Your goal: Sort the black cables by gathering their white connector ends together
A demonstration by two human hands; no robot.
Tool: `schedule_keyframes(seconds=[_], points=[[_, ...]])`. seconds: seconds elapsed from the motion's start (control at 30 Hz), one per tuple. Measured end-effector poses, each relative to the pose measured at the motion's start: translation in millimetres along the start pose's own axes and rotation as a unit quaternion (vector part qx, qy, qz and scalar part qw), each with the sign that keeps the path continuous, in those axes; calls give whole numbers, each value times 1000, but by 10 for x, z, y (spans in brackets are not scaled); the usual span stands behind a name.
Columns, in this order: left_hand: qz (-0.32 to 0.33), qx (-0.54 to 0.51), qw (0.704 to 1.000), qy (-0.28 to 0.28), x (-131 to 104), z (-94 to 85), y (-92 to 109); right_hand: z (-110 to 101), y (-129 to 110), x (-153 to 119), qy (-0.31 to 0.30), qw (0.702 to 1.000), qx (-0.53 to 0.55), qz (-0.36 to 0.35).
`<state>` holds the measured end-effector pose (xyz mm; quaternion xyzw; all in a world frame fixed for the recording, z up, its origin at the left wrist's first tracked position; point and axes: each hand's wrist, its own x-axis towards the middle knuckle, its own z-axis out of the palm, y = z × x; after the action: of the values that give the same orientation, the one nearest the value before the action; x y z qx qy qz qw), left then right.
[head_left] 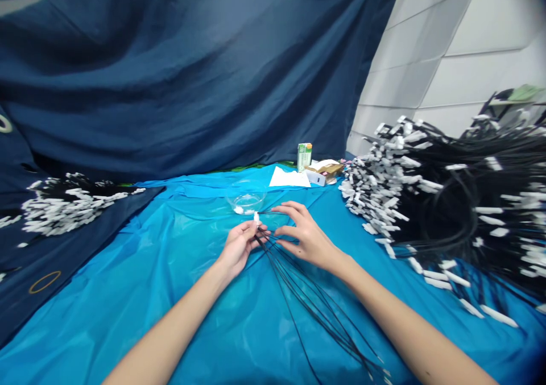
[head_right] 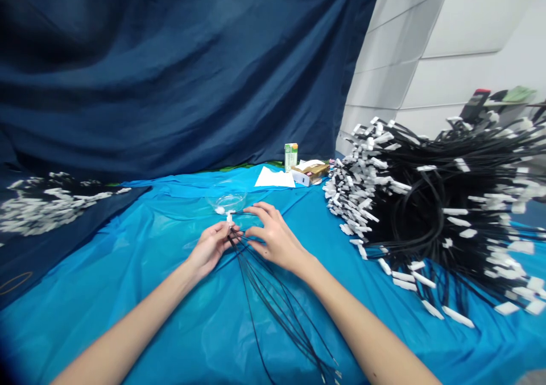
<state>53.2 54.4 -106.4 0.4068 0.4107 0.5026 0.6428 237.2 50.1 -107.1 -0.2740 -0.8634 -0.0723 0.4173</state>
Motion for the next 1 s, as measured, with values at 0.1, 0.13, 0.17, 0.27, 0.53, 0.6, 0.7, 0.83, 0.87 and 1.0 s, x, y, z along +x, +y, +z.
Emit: schedule_keyframes(seconds=[0.1, 0.13, 0.17, 0.27, 0.53, 0.6, 0.7, 0.83, 0.87, 1.0], points=[[-9, -22, 1000, 2, 6, -1, -7, 26, -4, -6, 3, 1000, -10, -7], [-12, -32, 999, 3, 6, 2, -10, 35, -10, -8, 7, 1000, -10, -9], [-16, -41, 999, 3, 4, 8, -12, 43, -17, -10, 10, 1000, -10, -10], [-21, -64, 998, 4, -5, 36, -9, 68, -37, -15, 19, 1000, 0, -13], [-19, -96, 995, 21, -2, 78, -1, 128, -84, -6, 63, 996, 40, -41], [-18, -100, 995, 19, 4, 71, -9, 129, -91, -4, 72, 995, 42, -47], [-15, -102, 994, 21, 10, 61, -15, 126, -79, -4, 83, 994, 44, -57], [-13, -97, 995, 26, 12, 50, -12, 118, -48, -4, 108, 990, 42, -74], [-12, -97, 995, 24, 13, 47, -12, 114, -43, -5, 113, 990, 39, -77], [-6, -97, 995, 18, 19, 40, -15, 82, -38, -10, 109, 991, 27, -78]])
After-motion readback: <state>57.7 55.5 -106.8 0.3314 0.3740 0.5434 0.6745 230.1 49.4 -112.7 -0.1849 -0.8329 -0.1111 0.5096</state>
